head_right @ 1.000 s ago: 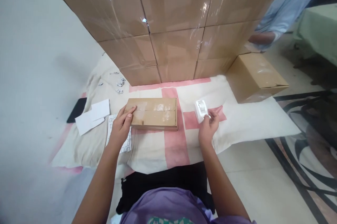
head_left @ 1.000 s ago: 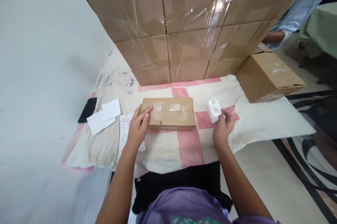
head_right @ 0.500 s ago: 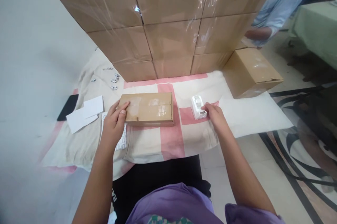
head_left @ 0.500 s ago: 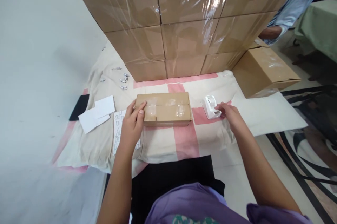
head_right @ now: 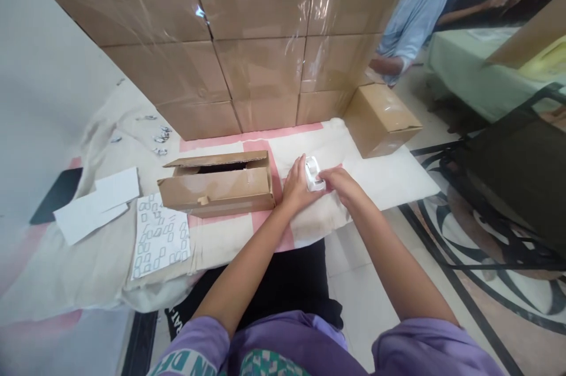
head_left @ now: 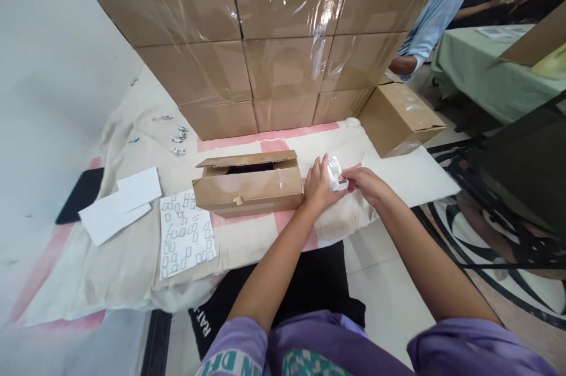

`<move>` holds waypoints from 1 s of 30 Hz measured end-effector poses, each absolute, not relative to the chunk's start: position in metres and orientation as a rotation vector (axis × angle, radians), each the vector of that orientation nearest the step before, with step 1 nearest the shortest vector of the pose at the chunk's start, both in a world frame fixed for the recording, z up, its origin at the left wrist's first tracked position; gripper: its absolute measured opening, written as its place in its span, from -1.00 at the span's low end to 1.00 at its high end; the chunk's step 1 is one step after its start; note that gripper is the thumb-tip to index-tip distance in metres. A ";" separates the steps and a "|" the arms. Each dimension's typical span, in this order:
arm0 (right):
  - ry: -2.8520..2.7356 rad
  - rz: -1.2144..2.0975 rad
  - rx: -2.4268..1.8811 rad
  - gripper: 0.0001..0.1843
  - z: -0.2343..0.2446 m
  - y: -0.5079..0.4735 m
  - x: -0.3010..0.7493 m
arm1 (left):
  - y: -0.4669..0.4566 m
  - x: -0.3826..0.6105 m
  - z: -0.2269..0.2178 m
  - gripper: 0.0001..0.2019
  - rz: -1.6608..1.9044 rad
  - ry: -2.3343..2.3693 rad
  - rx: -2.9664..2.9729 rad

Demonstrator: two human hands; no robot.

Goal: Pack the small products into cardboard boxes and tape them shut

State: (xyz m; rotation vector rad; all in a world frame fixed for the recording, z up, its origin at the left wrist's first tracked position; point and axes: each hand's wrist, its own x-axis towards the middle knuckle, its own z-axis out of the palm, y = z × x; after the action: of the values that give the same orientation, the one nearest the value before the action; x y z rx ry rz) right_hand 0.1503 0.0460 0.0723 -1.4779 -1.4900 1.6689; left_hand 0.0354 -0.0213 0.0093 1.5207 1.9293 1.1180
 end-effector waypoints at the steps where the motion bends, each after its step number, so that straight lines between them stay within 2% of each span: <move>1: -1.479 1.666 -1.462 -0.84 0.073 0.045 0.151 | -0.020 0.033 0.007 0.24 1.126 1.928 1.534; 8: -1.382 1.558 -1.401 -0.77 0.079 0.033 0.162 | -0.027 0.034 0.006 0.18 1.115 1.967 1.634; 14: -1.222 1.480 -1.485 -0.79 0.051 -0.003 0.174 | -0.025 0.033 0.004 0.17 1.061 1.993 1.612; 17: -1.203 1.523 -1.471 -0.73 0.043 -0.013 0.173 | -0.025 0.032 0.004 0.16 1.051 1.992 1.601; 24: -1.091 1.799 -1.361 -0.73 0.048 -0.010 0.173 | -0.028 0.032 0.009 0.11 1.021 2.002 1.599; 30: -1.062 1.851 -1.377 -0.73 0.038 -0.001 0.172 | -0.028 0.033 0.007 0.03 1.006 2.025 1.642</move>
State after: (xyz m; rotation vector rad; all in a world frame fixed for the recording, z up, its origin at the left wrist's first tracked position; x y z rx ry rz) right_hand 0.1724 -0.0011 0.0384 -1.3767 -1.0620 1.8512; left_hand 0.0331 -0.0283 0.0066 1.6419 2.0251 1.0056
